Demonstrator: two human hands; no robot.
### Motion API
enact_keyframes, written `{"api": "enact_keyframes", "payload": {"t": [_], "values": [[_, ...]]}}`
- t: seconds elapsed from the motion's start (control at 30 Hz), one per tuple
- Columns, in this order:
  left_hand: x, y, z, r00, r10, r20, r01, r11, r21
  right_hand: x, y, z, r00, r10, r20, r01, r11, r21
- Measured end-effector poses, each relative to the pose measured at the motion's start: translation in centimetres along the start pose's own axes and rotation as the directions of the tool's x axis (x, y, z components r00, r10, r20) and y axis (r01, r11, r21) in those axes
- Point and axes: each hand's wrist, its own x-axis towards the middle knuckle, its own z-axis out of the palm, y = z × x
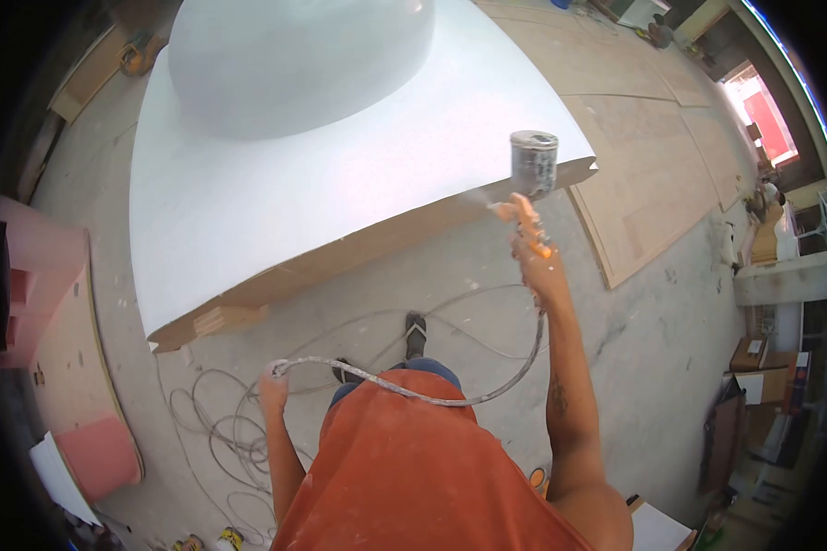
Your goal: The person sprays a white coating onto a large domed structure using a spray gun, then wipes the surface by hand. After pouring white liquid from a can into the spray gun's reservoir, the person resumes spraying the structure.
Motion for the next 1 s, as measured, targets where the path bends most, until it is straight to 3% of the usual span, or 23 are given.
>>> {"api": "enact_keyframes", "payload": {"t": [0.1,0.23,0.3,0.43,0.5,0.53,0.63,0.7,0.77,0.83,0.87,1.0], "values": [[-0.9,-2.3,-2.5,0.999,-0.012,-0.046,0.008,0.995,-0.097,-3.9,-1.9,4.1,0.986,0.047,0.158,-0.048,0.999,0.000],[-3.1,-3.6,-5.9,0.994,-0.031,-0.106,0.025,0.998,-0.054,-7.9,-5.1,9.5,0.954,-0.001,0.300,0.004,1.000,-0.010],[-3.9,-4.7,-7.0,0.992,-0.055,-0.111,0.061,0.996,0.059,-9.4,-5.8,12.2,0.907,-0.045,0.419,0.072,0.996,-0.048],[-5.1,-8.5,-8.5,0.984,0.003,-0.178,-0.004,1.000,-0.007,-12.0,-7.7,17.2,0.826,-0.028,0.563,0.038,0.999,-0.006],[-5.5,-9.3,-8.9,0.979,-0.155,-0.131,0.150,0.987,-0.048,-12.6,-8.5,17.9,0.786,0.037,0.617,-0.011,0.999,-0.046],[-5.6,-9.7,-8.9,0.980,-0.154,-0.127,0.150,0.988,-0.046,-12.7,-8.2,17.8,0.787,0.040,0.615,-0.015,0.999,-0.046],[-5.4,-9.6,-8.7,0.979,-0.167,-0.114,0.164,0.986,-0.038,-11.8,-6.4,16.6,0.852,-0.059,0.521,0.087,0.996,-0.029],[-5.0,-7.7,-8.5,0.981,-0.159,-0.109,0.159,0.987,-0.009,-9.5,-4.2,14.6,0.921,-0.143,0.361,0.172,0.984,-0.049],[-4.4,-7.2,-7.3,0.991,-0.052,-0.122,0.056,0.998,0.028,-6.9,-2.1,11.9,0.954,-0.093,0.284,0.104,0.994,-0.026],[-3.8,-6.2,-5.7,0.990,0.070,-0.124,-0.063,0.996,0.057,-4.5,-0.6,8.6,0.991,-0.089,0.097,0.093,0.995,-0.041],[-3.5,-5.0,-5.1,0.995,0.020,-0.100,-0.018,1.000,0.023,-3.3,-0.4,6.6,0.999,0.026,0.024,-0.025,0.998,-0.065],[-2.1,0.3,-2.9,0.999,-0.035,-0.017,0.033,0.996,-0.080,2.6,1.6,-0.1,0.972,-0.063,-0.224,0.051,0.997,-0.055]]}}
